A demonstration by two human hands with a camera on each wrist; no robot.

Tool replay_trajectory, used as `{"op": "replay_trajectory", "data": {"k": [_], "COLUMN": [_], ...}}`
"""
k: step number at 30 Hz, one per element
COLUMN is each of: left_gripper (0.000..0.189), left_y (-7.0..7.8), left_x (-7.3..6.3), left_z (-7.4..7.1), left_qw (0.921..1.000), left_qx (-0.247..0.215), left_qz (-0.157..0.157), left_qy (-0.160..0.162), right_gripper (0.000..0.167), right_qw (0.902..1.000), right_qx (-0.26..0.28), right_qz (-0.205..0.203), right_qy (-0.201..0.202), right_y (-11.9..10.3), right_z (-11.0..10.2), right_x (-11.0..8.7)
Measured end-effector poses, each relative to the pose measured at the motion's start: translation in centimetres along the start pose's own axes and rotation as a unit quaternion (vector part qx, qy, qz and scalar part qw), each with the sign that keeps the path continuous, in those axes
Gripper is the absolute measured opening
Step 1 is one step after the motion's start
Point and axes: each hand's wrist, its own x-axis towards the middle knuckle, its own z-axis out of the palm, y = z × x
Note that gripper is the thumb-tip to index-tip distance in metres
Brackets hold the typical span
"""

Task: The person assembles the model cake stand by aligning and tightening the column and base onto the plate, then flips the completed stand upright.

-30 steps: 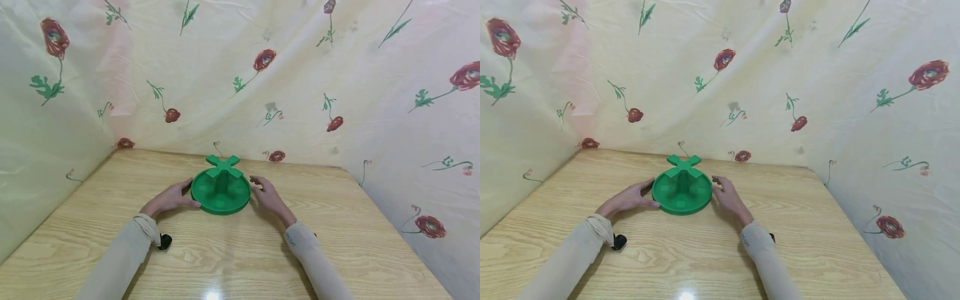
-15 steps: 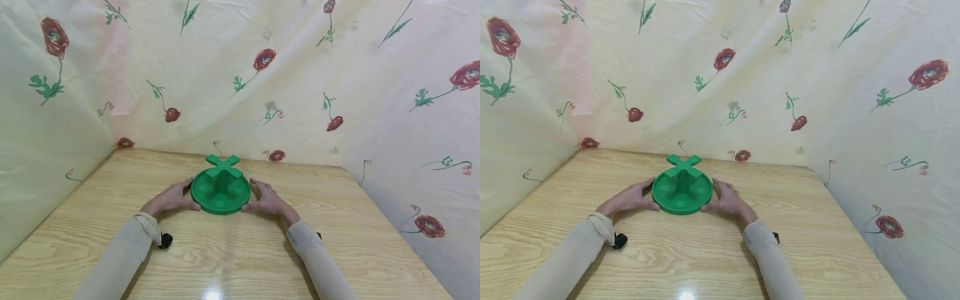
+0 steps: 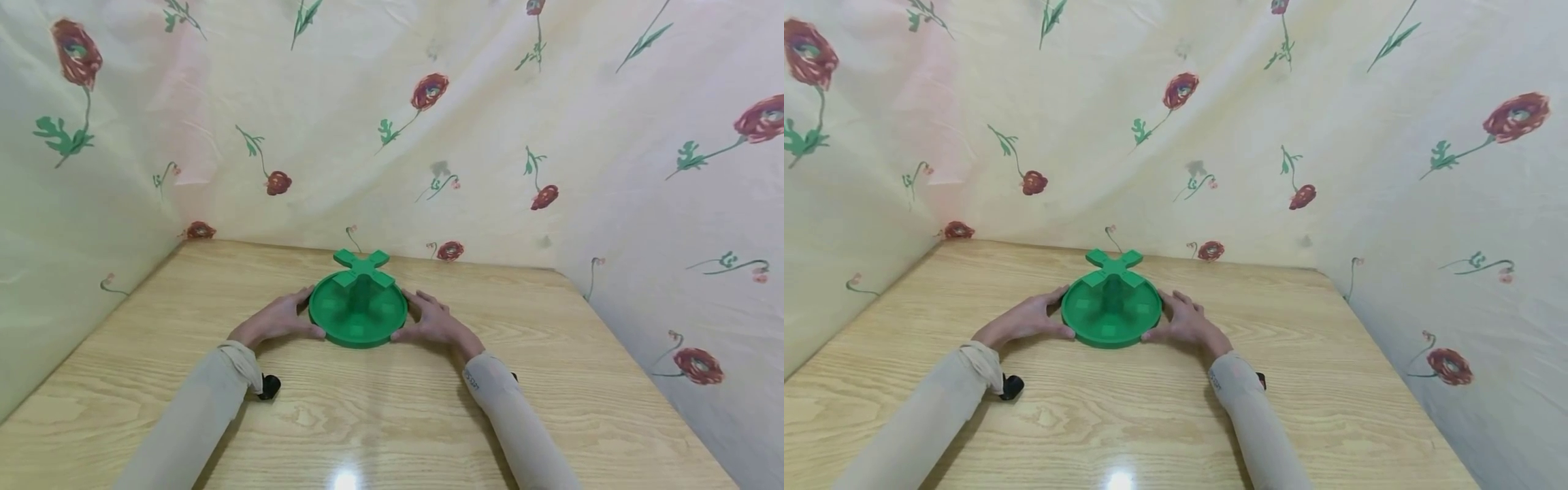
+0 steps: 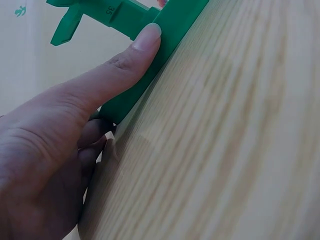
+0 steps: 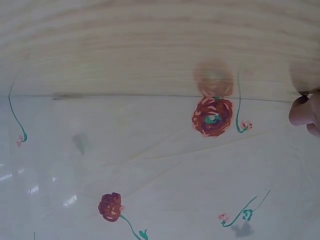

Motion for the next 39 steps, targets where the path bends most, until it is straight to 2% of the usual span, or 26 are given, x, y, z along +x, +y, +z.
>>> {"op": "replay_trajectory", "data": {"k": [9,13,16,20,25,28,31,33,35,39], "left_gripper": [0.115,0.109,0.099,0.089,0.092,0.099,0.104,0.106,0.105,0.101], "left_y": [0.2,0.4,0.5,1.0,2.5,3.8,5.3,6.5,7.9,10.7], "left_x": [0.0,0.1,0.2,0.4,0.7,0.7,0.7,0.7,0.7,1.2], "left_z": [0.1,0.1,0.1,0.2,0.4,0.4,-0.1,-0.6,-1.5,-3.6], "left_qw": [0.9999,0.9992,0.9965,0.9905,0.9845,0.9803,0.9782,0.9786,0.9805,0.9848], "left_qx": [-0.007,-0.029,-0.074,-0.128,-0.152,-0.162,-0.163,-0.159,-0.148,-0.136], "left_qz": [-0.002,-0.004,0.015,0.017,-0.026,-0.045,-0.067,-0.081,-0.095,-0.105], "left_qy": [0.015,0.028,0.034,0.049,0.084,0.103,0.110,0.102,0.087,0.027], "right_gripper": [0.106,0.097,0.086,0.076,0.069,0.064,0.065,0.068,0.071,0.077], "right_qw": [0.9992,0.9942,0.9847,0.9690,0.9402,0.9293,0.9234,0.9215,0.9248,0.9428], "right_qx": [0.037,0.100,0.163,0.235,0.328,0.354,0.360,0.356,0.343,0.301], "right_qz": [0.000,-0.028,-0.046,-0.035,-0.013,-0.002,0.015,0.037,0.058,0.086], "right_qy": [0.017,0.029,0.041,0.069,0.091,0.105,0.133,0.151,0.154,0.114], "right_y": [0.0,0.3,0.2,-0.8,-2.4,-3.2,-4.0,-4.7,-5.3,-6.5], "right_z": [0.1,-0.1,-0.3,-0.8,-1.7,-2.2,-2.9,-3.6,-4.6,-7.3], "right_x": [-0.2,-0.4,-0.8,-1.5,-1.9,-1.9,-1.9,-2.0,-2.1,-2.5]}}
